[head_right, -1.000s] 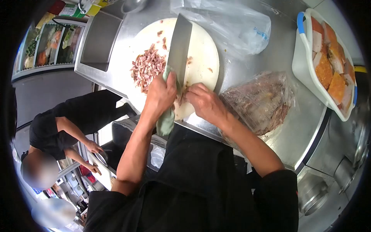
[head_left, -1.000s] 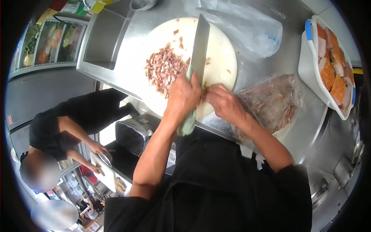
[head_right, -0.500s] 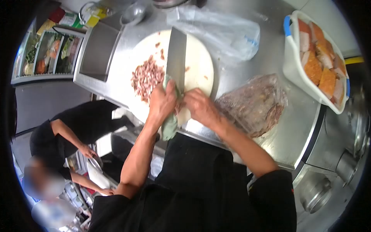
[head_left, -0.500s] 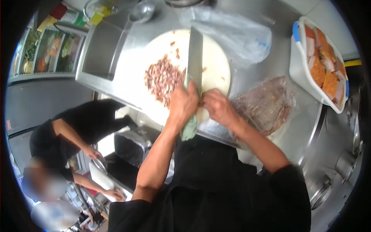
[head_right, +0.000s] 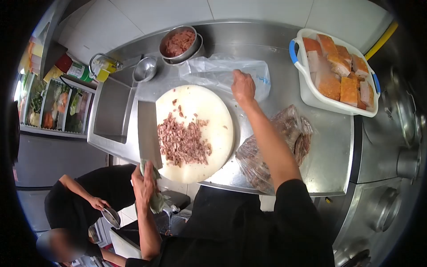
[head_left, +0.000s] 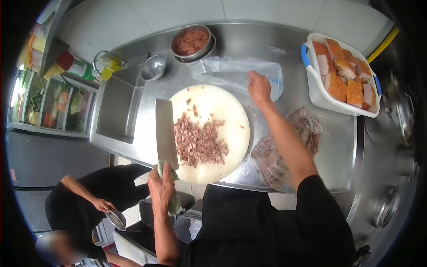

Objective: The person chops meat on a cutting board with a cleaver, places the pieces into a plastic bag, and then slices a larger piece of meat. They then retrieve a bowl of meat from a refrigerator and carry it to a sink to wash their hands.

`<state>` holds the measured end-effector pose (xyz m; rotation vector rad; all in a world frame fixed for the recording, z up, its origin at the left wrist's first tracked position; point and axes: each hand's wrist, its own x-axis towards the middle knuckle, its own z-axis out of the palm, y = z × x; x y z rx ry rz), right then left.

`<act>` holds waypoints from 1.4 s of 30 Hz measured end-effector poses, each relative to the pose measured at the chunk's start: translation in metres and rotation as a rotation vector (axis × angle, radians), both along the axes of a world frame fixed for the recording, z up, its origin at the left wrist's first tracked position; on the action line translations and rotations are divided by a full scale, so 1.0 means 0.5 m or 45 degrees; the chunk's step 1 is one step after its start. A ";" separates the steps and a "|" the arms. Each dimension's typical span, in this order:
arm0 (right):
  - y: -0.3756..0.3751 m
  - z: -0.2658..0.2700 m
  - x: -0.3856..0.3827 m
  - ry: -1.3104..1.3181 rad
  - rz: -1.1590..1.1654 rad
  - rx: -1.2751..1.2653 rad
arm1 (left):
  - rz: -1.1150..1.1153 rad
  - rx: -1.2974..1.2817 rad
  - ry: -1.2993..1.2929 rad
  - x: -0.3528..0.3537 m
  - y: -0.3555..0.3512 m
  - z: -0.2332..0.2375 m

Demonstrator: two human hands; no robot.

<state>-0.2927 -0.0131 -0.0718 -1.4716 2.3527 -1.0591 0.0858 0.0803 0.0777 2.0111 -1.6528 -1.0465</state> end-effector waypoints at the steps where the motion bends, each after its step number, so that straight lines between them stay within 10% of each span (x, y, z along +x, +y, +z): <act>1: -0.015 0.003 -0.021 -0.058 0.042 0.444 | -0.006 -0.011 0.006 0.007 0.007 -0.001; 8: -0.008 -0.003 -0.003 0.130 0.253 1.090 | 0.006 -0.133 -0.082 0.082 0.024 -0.052; 26: 0.030 -0.027 -0.030 0.389 0.107 0.487 | -0.292 -0.300 -0.436 0.147 -0.053 -0.068; 29: 0.067 0.010 -0.027 0.046 0.165 0.054 | -0.308 -0.303 -0.437 0.159 -0.050 -0.073; 31: 0.093 0.023 -0.035 -1.204 -0.265 -0.232 | -0.278 -0.291 -0.384 0.164 -0.047 -0.074; 34: 0.131 0.013 -0.057 -1.786 -0.213 -0.610 | -0.317 -0.357 -0.503 0.168 -0.057 -0.090; 42: 0.162 0.032 -0.040 -1.687 -0.423 -0.696 | -0.626 -0.769 -0.692 0.092 -0.117 -0.138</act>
